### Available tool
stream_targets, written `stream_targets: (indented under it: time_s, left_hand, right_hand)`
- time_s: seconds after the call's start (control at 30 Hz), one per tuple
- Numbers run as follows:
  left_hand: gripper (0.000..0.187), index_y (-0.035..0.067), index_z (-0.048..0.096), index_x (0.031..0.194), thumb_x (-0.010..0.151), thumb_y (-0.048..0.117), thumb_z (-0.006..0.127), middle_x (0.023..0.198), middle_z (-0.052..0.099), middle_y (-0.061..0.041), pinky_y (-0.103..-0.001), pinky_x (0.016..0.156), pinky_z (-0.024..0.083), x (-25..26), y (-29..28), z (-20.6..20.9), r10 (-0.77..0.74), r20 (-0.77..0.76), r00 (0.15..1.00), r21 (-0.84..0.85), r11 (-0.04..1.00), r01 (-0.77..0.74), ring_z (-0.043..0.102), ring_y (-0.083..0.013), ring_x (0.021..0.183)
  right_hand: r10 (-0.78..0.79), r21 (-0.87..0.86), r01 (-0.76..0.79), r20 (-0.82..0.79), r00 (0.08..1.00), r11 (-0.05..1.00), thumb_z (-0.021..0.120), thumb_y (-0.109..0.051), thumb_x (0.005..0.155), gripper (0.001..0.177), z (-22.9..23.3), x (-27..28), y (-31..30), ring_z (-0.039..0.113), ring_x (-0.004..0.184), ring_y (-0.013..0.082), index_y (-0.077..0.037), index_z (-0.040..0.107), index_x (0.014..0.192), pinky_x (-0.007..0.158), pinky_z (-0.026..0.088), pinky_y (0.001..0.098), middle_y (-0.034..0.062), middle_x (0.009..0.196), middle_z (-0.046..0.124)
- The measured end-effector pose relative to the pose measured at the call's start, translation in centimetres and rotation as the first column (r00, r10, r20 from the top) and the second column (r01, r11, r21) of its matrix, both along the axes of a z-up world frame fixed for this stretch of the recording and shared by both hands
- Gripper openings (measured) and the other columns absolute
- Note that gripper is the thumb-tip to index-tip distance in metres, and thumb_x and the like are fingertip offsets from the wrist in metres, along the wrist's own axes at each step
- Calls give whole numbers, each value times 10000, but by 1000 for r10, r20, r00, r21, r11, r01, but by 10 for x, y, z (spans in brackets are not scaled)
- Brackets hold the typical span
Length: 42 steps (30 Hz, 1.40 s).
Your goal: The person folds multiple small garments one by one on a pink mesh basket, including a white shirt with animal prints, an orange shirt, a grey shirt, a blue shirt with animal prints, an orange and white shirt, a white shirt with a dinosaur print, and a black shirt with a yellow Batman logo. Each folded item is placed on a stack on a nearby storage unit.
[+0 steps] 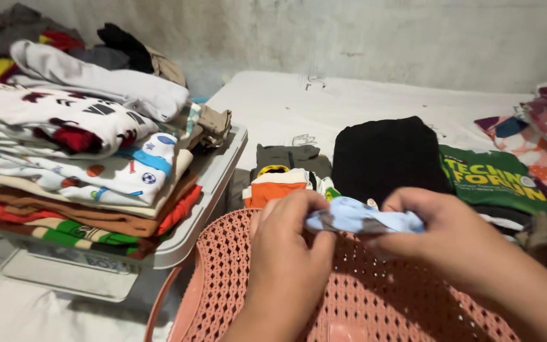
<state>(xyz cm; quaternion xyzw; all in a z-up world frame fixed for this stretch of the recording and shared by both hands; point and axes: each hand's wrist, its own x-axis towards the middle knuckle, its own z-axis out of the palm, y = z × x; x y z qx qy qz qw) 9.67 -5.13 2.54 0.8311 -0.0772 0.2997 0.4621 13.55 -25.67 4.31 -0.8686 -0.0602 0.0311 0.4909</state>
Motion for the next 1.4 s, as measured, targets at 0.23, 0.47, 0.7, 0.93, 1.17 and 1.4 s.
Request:
stream_targets:
  time_s: [0.23, 0.47, 0.7, 0.93, 1.17, 1.4]
  left_hand:
    - [181, 143, 756, 1071, 906, 129, 682, 913, 649, -97, -357, 717, 551, -45, -1, 51, -253, 99, 962, 71, 967, 247, 681, -237, 815]
    - [321, 124, 750, 1098, 799, 232, 791, 946, 811, -26, -293, 733, 622, -70, -5, 90, -460, 35, 887, -114, 880, 461, 774, -122, 815]
    - [328, 103, 817, 898, 712, 371, 845, 769, 770, -85, -324, 711, 572, -77, -2, 98, -175, -336, 926, 256, 929, 268, 735, -178, 710]
    - [187, 30, 730, 851, 758, 193, 738, 657, 723, -61, -330, 502, 504, -61, 38, 103, -291, -484, 826, -40, 950, 311, 641, -144, 538]
    - [471, 53, 704, 1053, 696, 283, 906, 923, 755, -103, -354, 746, 587, -16, 51, 49, 70, -453, 889, 333, 938, 96, 738, -223, 805]
    - [296, 121, 809, 968, 687, 202, 855, 1096, 761, -103, -377, 977, 509, -16, 37, -3, -109, -201, 973, 338, 925, 174, 683, -266, 1084]
  right_hand:
    - [-111, 438, 47, 120, 987, 898, 803, -106, 847, 338, 30, -64, -39, 727, 795, 274, 37, 696, 1134, 675, 549, 412, 191, 932, 765]
    - [-339, 402, 271, 106, 935, 875, 643, -13, 915, 240, 84, -109, -30, 759, 868, 383, 6, 620, 1153, 744, 597, 557, 259, 976, 715]
    - [-357, 468, 289, 62, 932, 835, 580, -28, 950, 226, 71, -114, -42, 755, 878, 380, 8, 562, 1173, 756, 591, 520, 245, 1048, 679]
    - [-467, 463, 387, 67, 882, 797, 549, -31, 966, 256, 65, -85, -87, 758, 929, 359, -29, 507, 1219, 789, 577, 494, 255, 1089, 662]
    - [-427, -134, 415, -76, 901, 900, 719, -190, 940, 503, 21, -59, -84, 727, 973, 333, -39, 541, 1386, 834, 595, 471, 229, 1144, 692]
    - [-491, -73, 502, 126, 862, 862, 755, -338, 925, 544, 21, -63, -97, 692, 1037, 254, -83, 641, 1392, 820, 547, 397, 132, 1130, 709]
